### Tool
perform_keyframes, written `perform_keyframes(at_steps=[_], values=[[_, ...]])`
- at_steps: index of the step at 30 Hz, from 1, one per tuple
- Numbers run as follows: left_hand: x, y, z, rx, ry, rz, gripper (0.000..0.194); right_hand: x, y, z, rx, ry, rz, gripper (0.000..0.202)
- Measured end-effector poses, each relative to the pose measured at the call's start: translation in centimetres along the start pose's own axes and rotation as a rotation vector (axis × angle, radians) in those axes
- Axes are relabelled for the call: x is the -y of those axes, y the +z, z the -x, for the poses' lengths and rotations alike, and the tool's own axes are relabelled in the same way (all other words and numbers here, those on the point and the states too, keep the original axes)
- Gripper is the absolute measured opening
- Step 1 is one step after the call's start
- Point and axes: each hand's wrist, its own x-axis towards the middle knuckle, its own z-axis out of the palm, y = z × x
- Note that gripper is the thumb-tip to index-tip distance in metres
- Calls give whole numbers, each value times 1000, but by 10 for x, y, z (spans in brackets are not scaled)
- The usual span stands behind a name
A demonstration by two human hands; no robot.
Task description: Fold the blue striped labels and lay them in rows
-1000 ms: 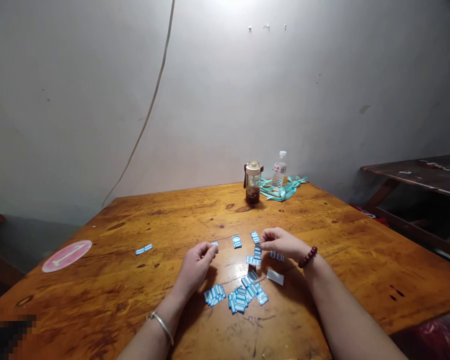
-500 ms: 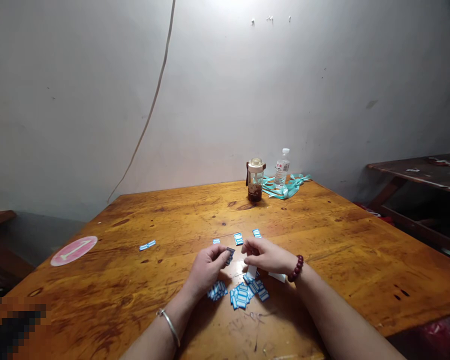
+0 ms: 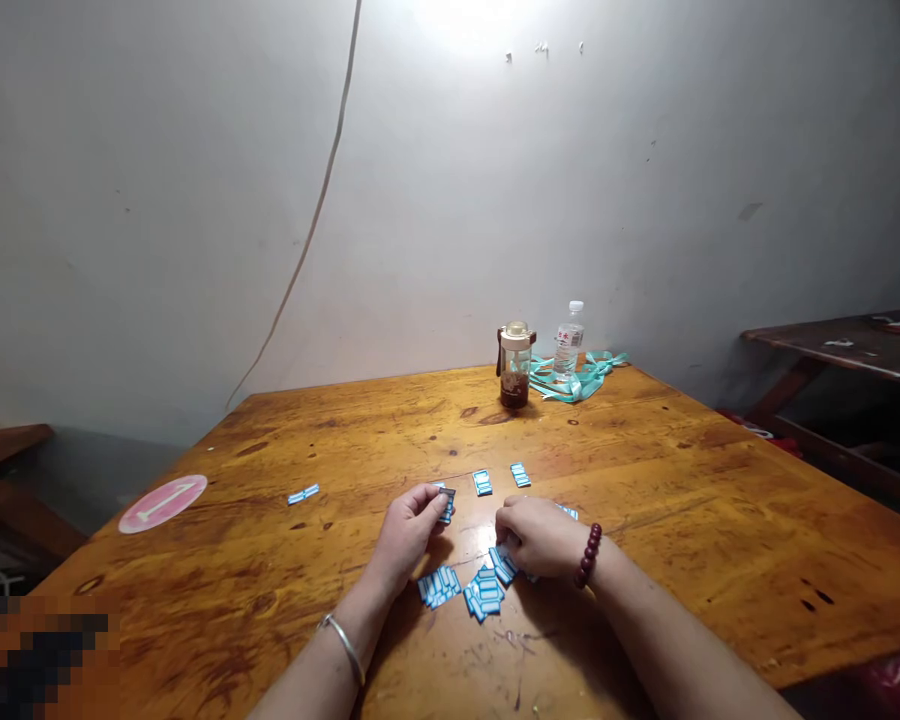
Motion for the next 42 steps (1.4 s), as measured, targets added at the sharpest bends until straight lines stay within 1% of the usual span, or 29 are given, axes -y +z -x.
perform_keyframes(at_steps=[4, 6, 8, 10, 12, 14, 15, 17, 20, 23, 24, 26, 28, 30, 31, 34, 35, 36, 39, 42], values=[[0, 0, 0, -9, -9, 6, 27, -5, 2, -3, -5, 21, -24, 20], [0, 0, -1, -16, -5, 11, 27, -7, 1, -3, -15, 51, -118, 19], [-1, 0, 0, -5, 1, 18, 27, -9, -2, -3, -48, 98, -316, 16], [-3, 1, 2, 44, -6, 28, 26, -9, -5, -4, -93, 148, -606, 11], [-8, 5, 7, 127, -44, 56, 26, -8, -9, -6, -113, 176, -911, 6], [-14, 10, 13, 229, -81, 89, 27, -4, -11, -7, -104, 163, -1150, 6], [-17, 13, 15, 278, -78, 87, 26, -2, -11, -8, -92, 153, -1234, 8], [-19, 16, 19, 320, -42, 24, 25, 3, -9, -9, -60, 152, -1351, 13], [-16, 16, 17, 267, -6, -96, 25, 10, -5, -9, -17, 132, -1457, 21], [-11, 12, 12, 220, -5, -85, 25, 14, -1, -10, -21, 36, -1479, 35], [-10, 11, 10, 214, -8, -69, 26, 15, 1, -10, -39, 25, -1469, 36], [-8, 10, 9, 203, -23, -39, 26, 16, 3, -13, -87, 63, -1437, 28], [-6, 10, 9, 197, -65, -2, 26, 16, 4, -17, -127, 138, -1415, 20], [-5, 11, 9, 188, -120, 59, 26, 15, 5, -20, -165, 203, -1391, 20], [-4, 12, 9, 175, -149, 93, 25, 14, 5, -21, -205, 226, -1376, 20], [-2, 13, 9, 91, -241, 163, 25, 13, 4, -21, -366, 232, -1305, 21], [-1, 14, 9, 63, -269, 175, 25, 14, 5, -21, -393, 215, -1278, 21], [-1, 14, 8, 47, -290, 185, 25, 16, 5, -20, -392, 191, -1247, 20], [-2, 15, 8, 77, -304, 258, 23, 23, 9, -19, -358, 125, -1100, 17], [-4, 17, 10, 147, -276, 350, 21, 29, 15, -20, -410, 87, -909, 17]])
